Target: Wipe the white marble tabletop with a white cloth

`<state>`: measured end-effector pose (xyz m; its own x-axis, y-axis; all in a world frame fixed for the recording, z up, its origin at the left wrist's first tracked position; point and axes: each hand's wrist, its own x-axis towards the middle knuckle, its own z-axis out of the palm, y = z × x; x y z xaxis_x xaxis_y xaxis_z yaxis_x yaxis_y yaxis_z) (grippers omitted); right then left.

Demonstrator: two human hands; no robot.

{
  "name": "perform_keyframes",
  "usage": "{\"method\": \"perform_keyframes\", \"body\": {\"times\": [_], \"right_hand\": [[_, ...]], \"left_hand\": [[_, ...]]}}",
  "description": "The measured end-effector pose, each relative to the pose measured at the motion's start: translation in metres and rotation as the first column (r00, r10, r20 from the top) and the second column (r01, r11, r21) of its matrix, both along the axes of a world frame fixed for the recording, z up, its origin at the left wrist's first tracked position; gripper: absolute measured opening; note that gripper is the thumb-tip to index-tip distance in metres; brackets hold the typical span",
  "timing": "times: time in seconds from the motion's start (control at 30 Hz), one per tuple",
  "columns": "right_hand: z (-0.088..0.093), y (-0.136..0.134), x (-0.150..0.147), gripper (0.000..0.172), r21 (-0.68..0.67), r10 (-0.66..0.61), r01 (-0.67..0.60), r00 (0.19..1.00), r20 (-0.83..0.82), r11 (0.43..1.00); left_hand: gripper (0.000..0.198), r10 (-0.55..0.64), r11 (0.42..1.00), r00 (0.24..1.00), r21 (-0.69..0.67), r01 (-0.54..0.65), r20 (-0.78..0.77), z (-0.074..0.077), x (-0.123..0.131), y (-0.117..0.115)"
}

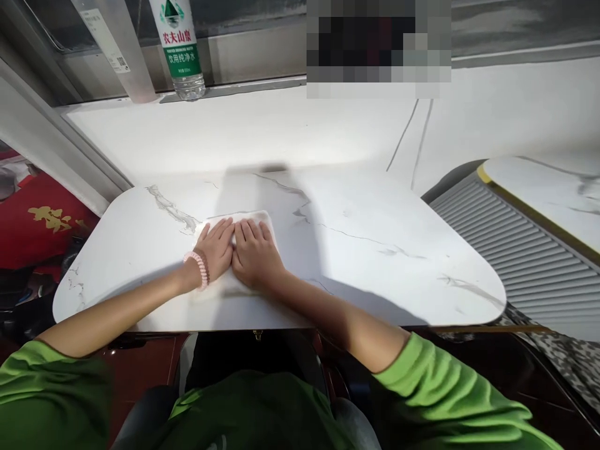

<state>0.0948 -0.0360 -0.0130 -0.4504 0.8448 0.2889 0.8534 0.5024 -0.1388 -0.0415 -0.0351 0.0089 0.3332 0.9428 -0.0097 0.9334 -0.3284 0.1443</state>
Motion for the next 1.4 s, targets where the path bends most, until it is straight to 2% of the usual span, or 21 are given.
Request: {"method": "perform_keyframes", "body": {"times": [0.13, 0.23, 0.33, 0.43, 0.53, 0.67, 0.77, 0.93, 1.07, 1.17, 1.27, 1.33, 1.4], "right_hand": [[-0.004, 0.065, -0.029, 0.054, 0.027, 0.038, -0.036, 0.998, -0.059, 0.999], [-0.005, 0.114, -0.051, 0.053, 0.018, 0.007, -0.005, 0.996, -0.084, 1.0], [-0.004, 0.151, -0.066, 0.049, 0.019, -0.017, 0.019, 0.995, -0.097, 1.0], [-0.004, 0.171, -0.07, 0.047, 0.032, -0.015, 0.019, 0.994, -0.107, 0.999], [-0.006, 0.175, -0.068, 0.048, 0.035, -0.008, 0.012, 0.991, -0.132, 0.999], [-0.008, 0.16, -0.064, 0.05, 0.044, 0.017, -0.011, 0.99, -0.143, 0.999], [-0.01, 0.132, -0.059, 0.052, 0.061, 0.044, -0.037, 0.992, -0.121, 0.997], [-0.013, 0.045, -0.05, 0.053, 0.126, 0.107, -0.097, 0.991, -0.077, 0.987], [-0.009, -0.027, -0.046, 0.054, 0.114, 0.144, -0.139, 0.989, -0.04, 0.984], [-0.005, -0.057, -0.048, 0.056, 0.092, 0.181, -0.179, 0.983, -0.015, 0.98], [-0.003, -0.062, -0.054, 0.057, 0.08, 0.194, -0.191, 0.981, -0.025, 0.978], [-0.004, -0.051, -0.061, 0.057, 0.083, 0.196, -0.193, 0.98, -0.033, 0.978], [-0.006, -0.032, -0.072, 0.057, 0.086, 0.189, -0.186, 0.981, -0.036, 0.979]], "left_hand": [[0.056, 0.02, 0.999, 1.0, 0.036, -0.019, -0.016, -0.003, -0.028, 0.062], [0.056, 0.044, 0.998, 0.999, 0.056, -0.043, -0.016, -0.004, -0.047, 0.112], [0.055, 0.063, 0.996, 0.998, 0.062, -0.062, -0.003, -0.002, -0.057, 0.15], [0.054, 0.071, 0.995, 0.997, 0.064, -0.071, 0.01, -0.001, -0.06, 0.17], [0.053, 0.075, 0.995, 0.997, 0.073, -0.075, 0.006, -0.003, -0.06, 0.172], [0.053, 0.093, 0.992, 0.996, 0.089, -0.092, -0.015, -0.005, -0.057, 0.152], [0.053, 0.107, 0.991, 0.994, 0.086, -0.104, -0.03, -0.004, -0.054, 0.12], [0.053, 0.057, 0.993, 0.998, 0.107, -0.053, -0.034, -0.005, -0.052, 0.03], [0.054, 0.043, 0.993, 0.999, 0.108, -0.041, -0.02, -0.004, -0.054, -0.046], [0.055, 0.06, 0.994, 0.998, 0.09, -0.06, 0.002, -0.001, -0.056, -0.081], [0.056, 0.076, 0.994, 0.997, 0.079, -0.078, 0.029, 0.001, -0.06, -0.087], [0.056, 0.09, 0.994, 0.995, 0.063, -0.092, 0.032, 0.001, -0.066, -0.076], [0.056, 0.106, 0.993, 0.994, 0.043, -0.107, 0.017, 0.0, -0.075, -0.053]]}}
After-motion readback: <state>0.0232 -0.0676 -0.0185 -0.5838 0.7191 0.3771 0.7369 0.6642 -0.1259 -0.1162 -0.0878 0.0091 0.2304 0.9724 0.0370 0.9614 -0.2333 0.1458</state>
